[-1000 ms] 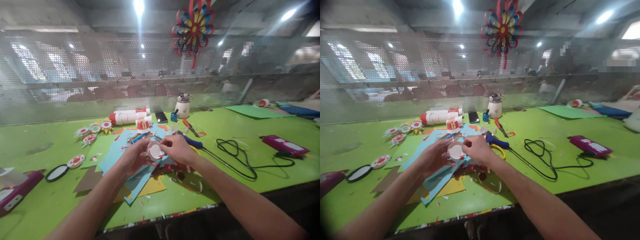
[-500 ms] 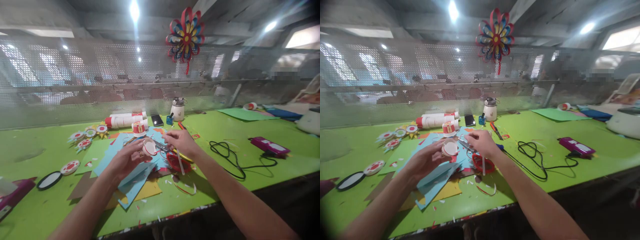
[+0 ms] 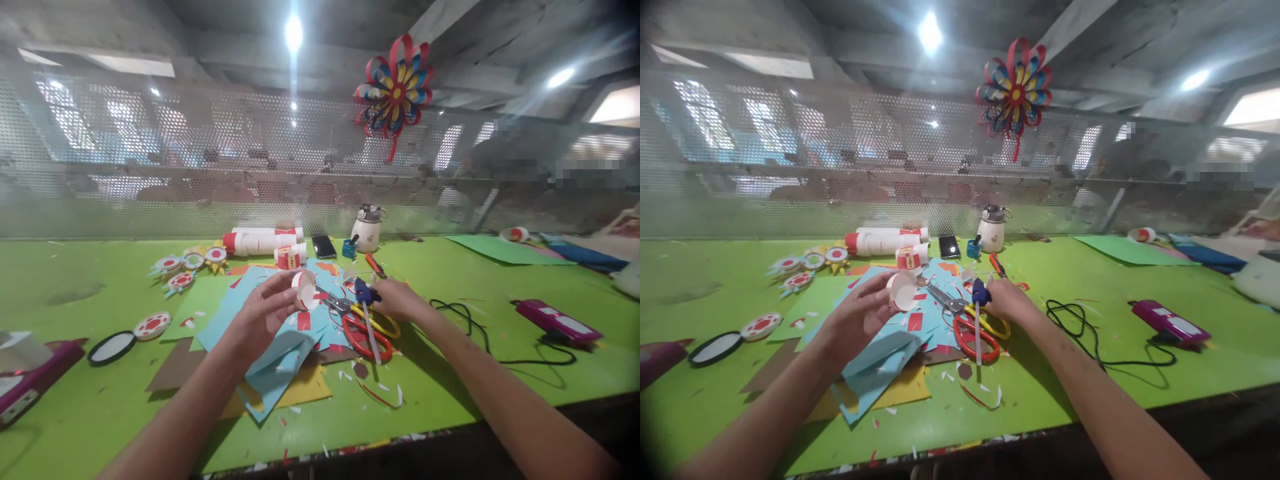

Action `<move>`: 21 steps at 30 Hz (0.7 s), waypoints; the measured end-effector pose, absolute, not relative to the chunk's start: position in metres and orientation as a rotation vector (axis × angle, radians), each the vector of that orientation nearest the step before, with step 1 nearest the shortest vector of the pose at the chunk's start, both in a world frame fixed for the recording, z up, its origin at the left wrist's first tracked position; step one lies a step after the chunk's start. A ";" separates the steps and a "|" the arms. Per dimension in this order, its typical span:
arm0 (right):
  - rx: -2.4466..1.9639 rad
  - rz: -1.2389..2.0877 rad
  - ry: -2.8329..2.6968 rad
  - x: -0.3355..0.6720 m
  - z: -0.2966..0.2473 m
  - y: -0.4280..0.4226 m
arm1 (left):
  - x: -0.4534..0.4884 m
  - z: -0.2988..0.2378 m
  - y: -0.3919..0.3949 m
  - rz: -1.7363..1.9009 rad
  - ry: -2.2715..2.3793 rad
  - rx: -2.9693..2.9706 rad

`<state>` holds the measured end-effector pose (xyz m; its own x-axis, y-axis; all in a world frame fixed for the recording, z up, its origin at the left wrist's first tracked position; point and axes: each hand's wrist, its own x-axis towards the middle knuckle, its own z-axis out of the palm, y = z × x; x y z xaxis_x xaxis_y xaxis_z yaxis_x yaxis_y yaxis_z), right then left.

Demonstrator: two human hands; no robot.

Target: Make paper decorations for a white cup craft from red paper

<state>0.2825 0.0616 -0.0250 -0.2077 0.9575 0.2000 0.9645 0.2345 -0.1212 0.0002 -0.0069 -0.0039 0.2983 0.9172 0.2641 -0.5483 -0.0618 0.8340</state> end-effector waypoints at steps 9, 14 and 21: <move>-1.967 0.097 -2.397 0.285 -0.026 0.080 | -0.001 -0.007 -0.006 1.286 0.454 1.092; -1.907 0.215 -2.285 0.289 -0.031 0.086 | -0.001 -0.005 -0.005 1.314 0.446 1.098; -1.672 0.487 -1.857 0.311 -0.006 0.076 | 0.001 -0.003 -0.001 1.398 0.519 0.922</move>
